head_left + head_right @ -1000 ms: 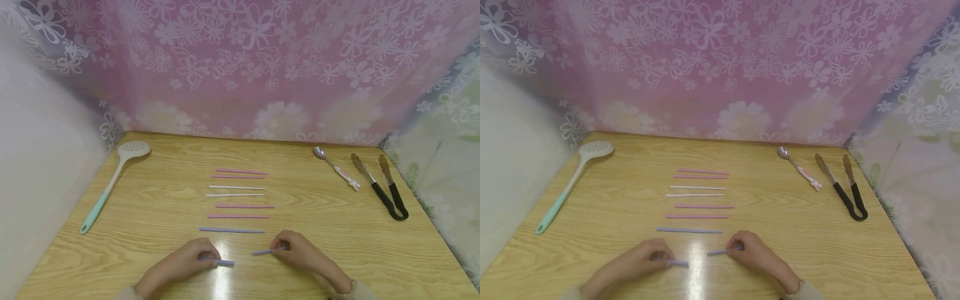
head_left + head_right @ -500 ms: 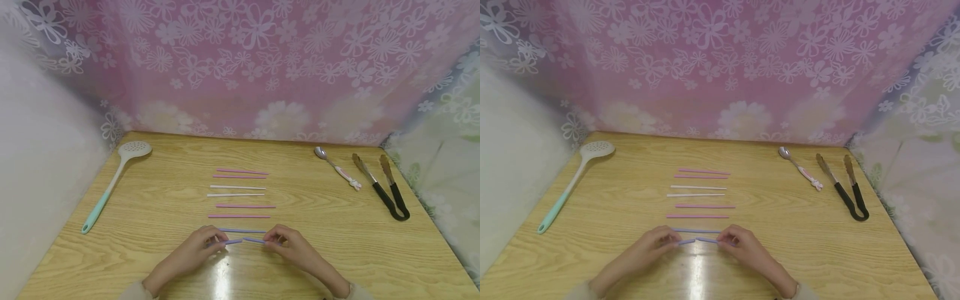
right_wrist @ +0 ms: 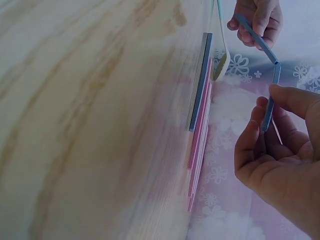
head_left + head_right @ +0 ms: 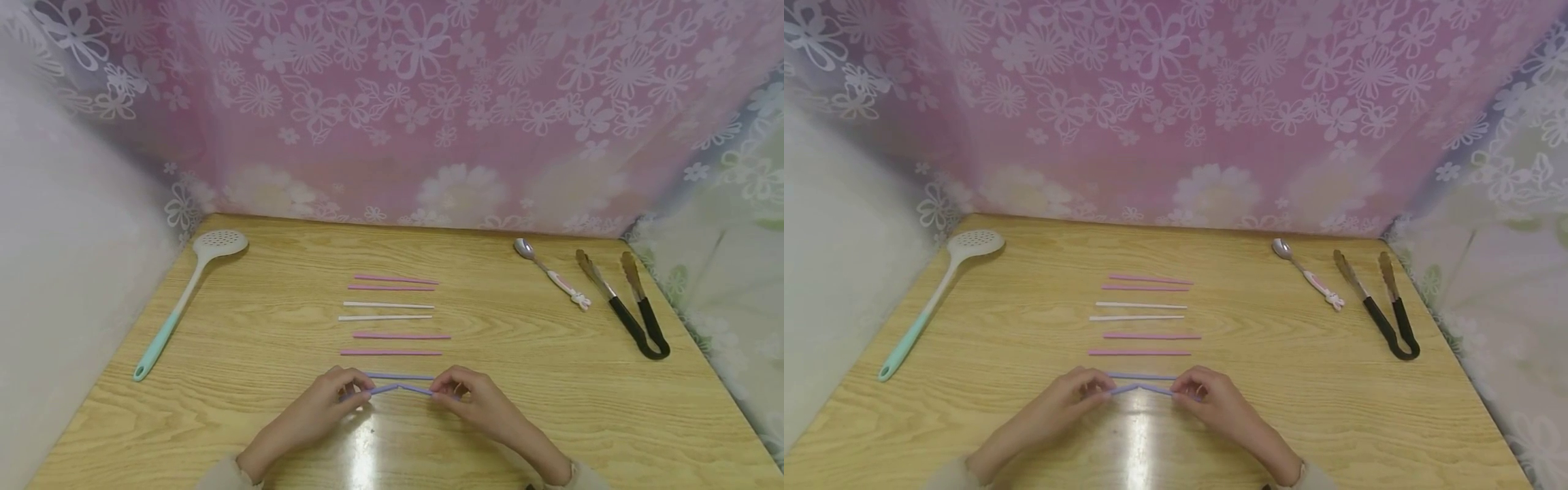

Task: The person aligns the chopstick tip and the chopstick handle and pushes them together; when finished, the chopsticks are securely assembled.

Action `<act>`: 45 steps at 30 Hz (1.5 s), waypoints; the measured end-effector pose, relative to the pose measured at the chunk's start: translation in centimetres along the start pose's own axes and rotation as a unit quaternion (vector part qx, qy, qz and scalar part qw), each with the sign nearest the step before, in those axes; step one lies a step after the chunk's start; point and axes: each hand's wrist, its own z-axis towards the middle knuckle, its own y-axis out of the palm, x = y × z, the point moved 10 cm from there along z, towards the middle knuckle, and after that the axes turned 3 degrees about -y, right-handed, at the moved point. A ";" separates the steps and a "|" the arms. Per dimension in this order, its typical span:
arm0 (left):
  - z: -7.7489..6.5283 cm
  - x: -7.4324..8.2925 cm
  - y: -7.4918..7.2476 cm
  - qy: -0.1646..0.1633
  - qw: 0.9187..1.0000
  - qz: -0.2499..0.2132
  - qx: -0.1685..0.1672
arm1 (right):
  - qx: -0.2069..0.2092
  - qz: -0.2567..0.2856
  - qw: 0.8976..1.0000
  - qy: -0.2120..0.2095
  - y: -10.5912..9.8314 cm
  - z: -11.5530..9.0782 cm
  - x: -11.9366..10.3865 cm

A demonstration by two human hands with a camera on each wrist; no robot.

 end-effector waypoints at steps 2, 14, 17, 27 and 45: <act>0.0 0.0 0.0 -0.002 1.000 0.000 0.001 | -0.001 0.001 1.000 -0.002 -0.1 0.0 -0.2; 0.1 0.1 0.1 0.003 1.000 0.009 0.003 | -0.012 -0.002 1.000 0.001 -0.3 -0.1 -0.5; 0.1 0.1 0.2 0.005 1.000 0.011 0.004 | -0.015 0.001 1.000 0.011 -0.2 -0.1 -0.2; 0.2 0.2 -0.1 0.001 1.000 0.015 0.016 | -0.003 -0.017 1.000 -0.001 -0.6 0.1 -0.1; 0.1 1.9 -0.6 0.071 0.996 0.006 0.055 | 0.064 -0.009 0.997 -0.049 -0.1 0.8 -1.9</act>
